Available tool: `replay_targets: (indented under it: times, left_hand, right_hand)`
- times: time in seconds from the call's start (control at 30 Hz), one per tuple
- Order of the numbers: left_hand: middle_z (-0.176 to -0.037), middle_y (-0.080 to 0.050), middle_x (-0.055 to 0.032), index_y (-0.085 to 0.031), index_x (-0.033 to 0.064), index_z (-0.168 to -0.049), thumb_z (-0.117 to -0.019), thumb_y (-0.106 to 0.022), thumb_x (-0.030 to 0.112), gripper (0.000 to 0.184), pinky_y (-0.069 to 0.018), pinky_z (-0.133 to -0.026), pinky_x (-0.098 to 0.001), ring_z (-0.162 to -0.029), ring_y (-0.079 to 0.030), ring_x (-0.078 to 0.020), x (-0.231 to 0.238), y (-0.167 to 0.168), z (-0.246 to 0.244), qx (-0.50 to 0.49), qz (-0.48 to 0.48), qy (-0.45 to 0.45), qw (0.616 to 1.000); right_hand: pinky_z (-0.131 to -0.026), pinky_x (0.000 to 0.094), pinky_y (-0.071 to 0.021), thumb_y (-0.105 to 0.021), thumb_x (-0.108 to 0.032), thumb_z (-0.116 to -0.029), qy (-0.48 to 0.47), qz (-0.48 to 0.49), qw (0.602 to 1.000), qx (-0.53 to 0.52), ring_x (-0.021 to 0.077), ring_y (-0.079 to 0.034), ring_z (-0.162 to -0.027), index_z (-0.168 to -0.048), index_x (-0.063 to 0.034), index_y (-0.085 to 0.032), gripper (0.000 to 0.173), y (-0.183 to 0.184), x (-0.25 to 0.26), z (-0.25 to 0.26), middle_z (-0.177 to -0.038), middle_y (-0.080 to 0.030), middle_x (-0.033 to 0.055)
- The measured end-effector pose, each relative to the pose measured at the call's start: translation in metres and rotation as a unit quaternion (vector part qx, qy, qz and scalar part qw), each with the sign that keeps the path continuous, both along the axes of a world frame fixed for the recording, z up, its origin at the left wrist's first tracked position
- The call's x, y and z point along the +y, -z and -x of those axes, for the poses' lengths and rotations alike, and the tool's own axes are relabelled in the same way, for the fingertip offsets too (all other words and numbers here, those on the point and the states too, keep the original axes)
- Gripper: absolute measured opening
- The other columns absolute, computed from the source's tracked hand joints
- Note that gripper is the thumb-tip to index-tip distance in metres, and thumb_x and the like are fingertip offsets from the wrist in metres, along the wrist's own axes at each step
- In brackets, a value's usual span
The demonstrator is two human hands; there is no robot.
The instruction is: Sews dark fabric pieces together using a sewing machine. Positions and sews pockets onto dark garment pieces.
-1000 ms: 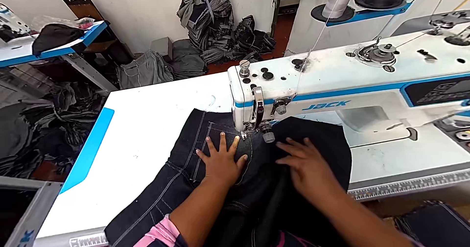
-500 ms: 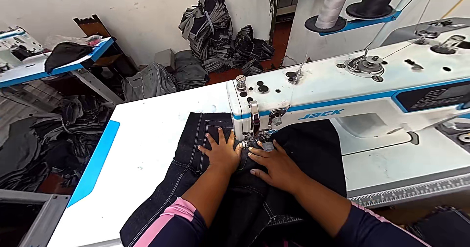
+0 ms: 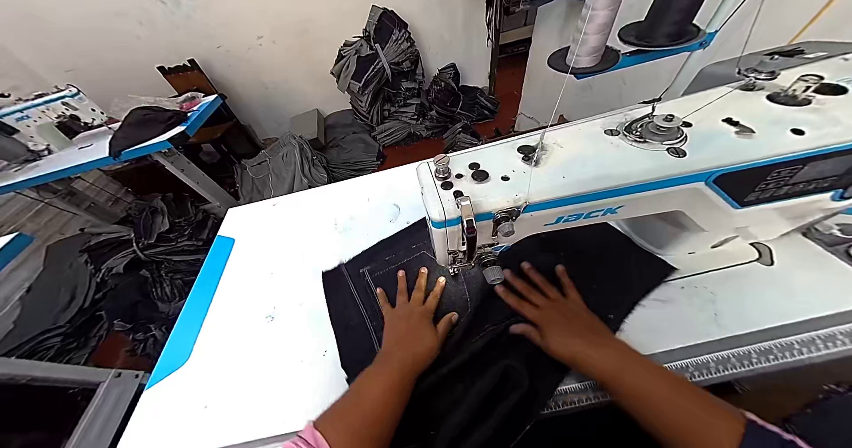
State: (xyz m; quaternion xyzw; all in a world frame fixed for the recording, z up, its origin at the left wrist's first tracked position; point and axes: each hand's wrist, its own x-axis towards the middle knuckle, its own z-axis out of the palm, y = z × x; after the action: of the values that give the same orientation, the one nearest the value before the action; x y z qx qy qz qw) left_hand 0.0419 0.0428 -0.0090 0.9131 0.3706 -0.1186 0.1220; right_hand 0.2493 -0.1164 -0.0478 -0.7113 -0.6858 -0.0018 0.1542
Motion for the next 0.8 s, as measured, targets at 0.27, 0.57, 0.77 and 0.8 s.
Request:
replay_targets:
  times: [0.27,0.57,0.77,0.8]
  left_hand:
    - [-0.174,-0.006,-0.0016,-0.016,0.0359,-0.165,-0.1038,-0.026,0.067,0.070,0.0019,-0.116,-0.0762,-0.159,0.005,-0.0379,0.003,-0.010,-0.008,0.043,0.026,-0.017,0.999]
    - [-0.174,-0.010,-0.0016,-0.032,0.0308,-0.162,-0.1041,-0.028,0.067,0.068,0.0018,-0.117,-0.0758,-0.159,0.003,-0.0374,0.037,-0.011,-0.030,0.051,0.007,-0.050,0.997]
    - [-0.174,-0.006,-0.0069,-0.025,0.0243,-0.164,-0.1061,-0.026,0.063,0.070,0.0037,-0.115,-0.0781,-0.159,0.006,-0.0402,0.046,-0.017,-0.033,0.078,0.020,-0.012,0.997]
    - [-0.174,-0.005,-0.0077,-0.022,0.0193,-0.165,-0.1072,-0.025,0.061,0.071,0.0060,-0.116,-0.0767,-0.159,0.008,-0.0385,0.052,-0.020,-0.031,0.096,0.029,0.036,0.994]
  right_hand:
    - [-0.105,0.0867,-0.0179,-0.029,-0.072,-0.0983,0.030,0.002,0.997,0.069,0.0405,-0.039,-0.148,-0.148,-0.0156,-0.056,0.080,-0.001,0.003,0.076,-0.156,-0.051,0.0008]
    - [-0.116,0.0780,0.0002,-0.034,-0.068,-0.1013,-0.002,0.164,0.978,0.128,0.0320,-0.019,-0.158,-0.158,-0.0198,-0.040,0.075,-0.025,0.036,0.039,-0.166,-0.036,-0.0018]
    - [-0.117,0.0757,0.0002,-0.036,-0.065,-0.1021,-0.012,0.165,0.978,0.126,0.0308,-0.020,-0.158,-0.155,-0.0203,-0.045,0.070,-0.025,0.043,0.030,-0.164,-0.039,-0.0012]
    - [-0.117,0.0757,-0.0004,-0.037,-0.065,-0.1021,-0.015,0.158,0.979,0.128,0.0313,-0.021,-0.157,-0.154,-0.0199,-0.046,0.070,-0.023,0.043,0.028,-0.164,-0.040,-0.0007]
